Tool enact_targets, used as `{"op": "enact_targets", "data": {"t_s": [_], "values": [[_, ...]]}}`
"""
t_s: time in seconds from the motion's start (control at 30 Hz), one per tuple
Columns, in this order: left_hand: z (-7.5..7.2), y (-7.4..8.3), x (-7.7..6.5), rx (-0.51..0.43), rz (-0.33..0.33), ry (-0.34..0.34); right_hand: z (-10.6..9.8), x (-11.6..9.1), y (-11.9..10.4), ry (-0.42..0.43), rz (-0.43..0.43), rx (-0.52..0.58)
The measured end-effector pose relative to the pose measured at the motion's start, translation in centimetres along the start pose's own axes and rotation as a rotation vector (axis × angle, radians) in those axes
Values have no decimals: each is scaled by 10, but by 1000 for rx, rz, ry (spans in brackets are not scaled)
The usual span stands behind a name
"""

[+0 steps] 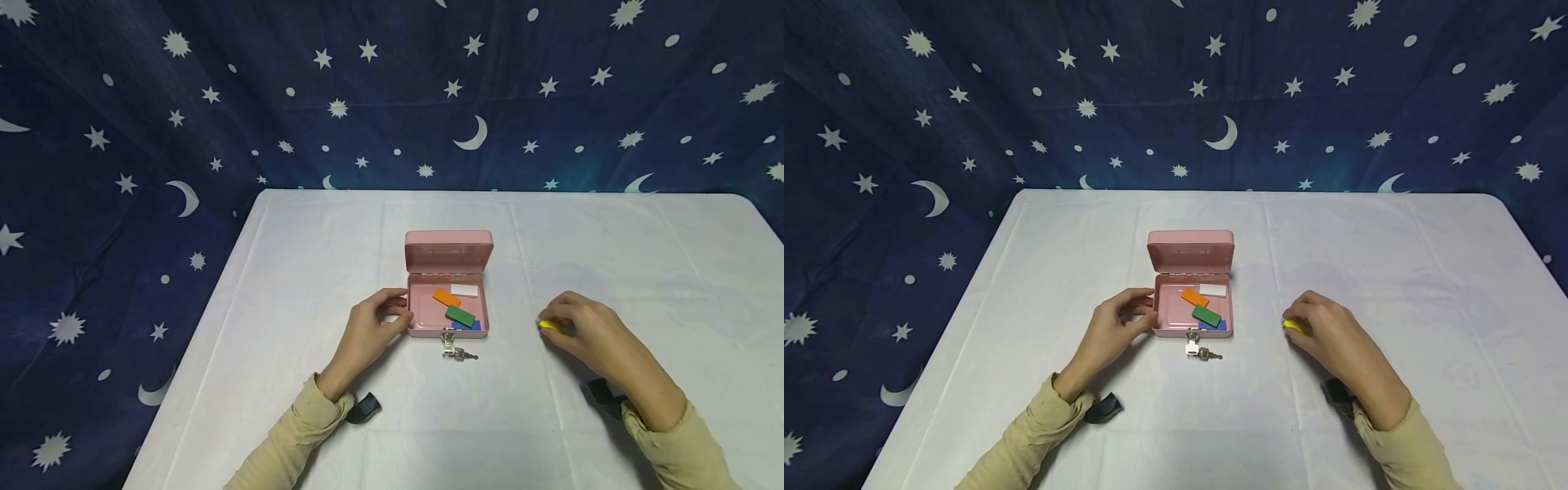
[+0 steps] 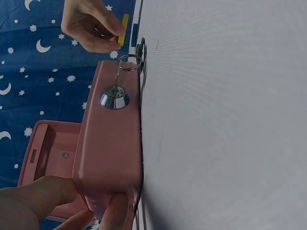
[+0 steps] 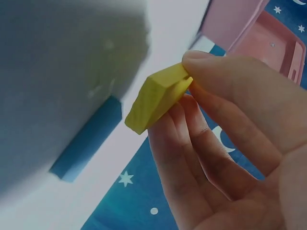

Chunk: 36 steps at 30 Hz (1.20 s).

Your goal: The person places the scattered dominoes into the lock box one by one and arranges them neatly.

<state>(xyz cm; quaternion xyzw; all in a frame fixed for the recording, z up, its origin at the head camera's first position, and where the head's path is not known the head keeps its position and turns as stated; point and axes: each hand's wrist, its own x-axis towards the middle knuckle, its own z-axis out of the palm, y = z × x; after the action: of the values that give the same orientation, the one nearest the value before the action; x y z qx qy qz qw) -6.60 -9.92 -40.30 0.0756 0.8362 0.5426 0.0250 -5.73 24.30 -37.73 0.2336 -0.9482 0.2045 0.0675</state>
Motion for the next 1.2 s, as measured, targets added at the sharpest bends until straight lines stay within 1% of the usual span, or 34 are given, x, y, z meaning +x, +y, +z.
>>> {"op": "enact_targets", "data": {"t_s": [0.17,0.33,0.73,0.93,1.1,1.2], "values": [[0,-1,0,0,2,-1,-3,8,-8,-37,30,21],[1,0,0,-4,0,-2,-4,16,-15,-51,35,42],[1,-1,0,-3,3,-3,-2,31,-30,-48,15,77],[1,-1,1,-12,-2,-5,2,36,-36,-29,-1,85],[1,0,1,-26,-10,-7,4,42,-41,-43,-8,90],[0,0,0,-16,-8,-3,6,46,-45,-51,-17,97]]}}
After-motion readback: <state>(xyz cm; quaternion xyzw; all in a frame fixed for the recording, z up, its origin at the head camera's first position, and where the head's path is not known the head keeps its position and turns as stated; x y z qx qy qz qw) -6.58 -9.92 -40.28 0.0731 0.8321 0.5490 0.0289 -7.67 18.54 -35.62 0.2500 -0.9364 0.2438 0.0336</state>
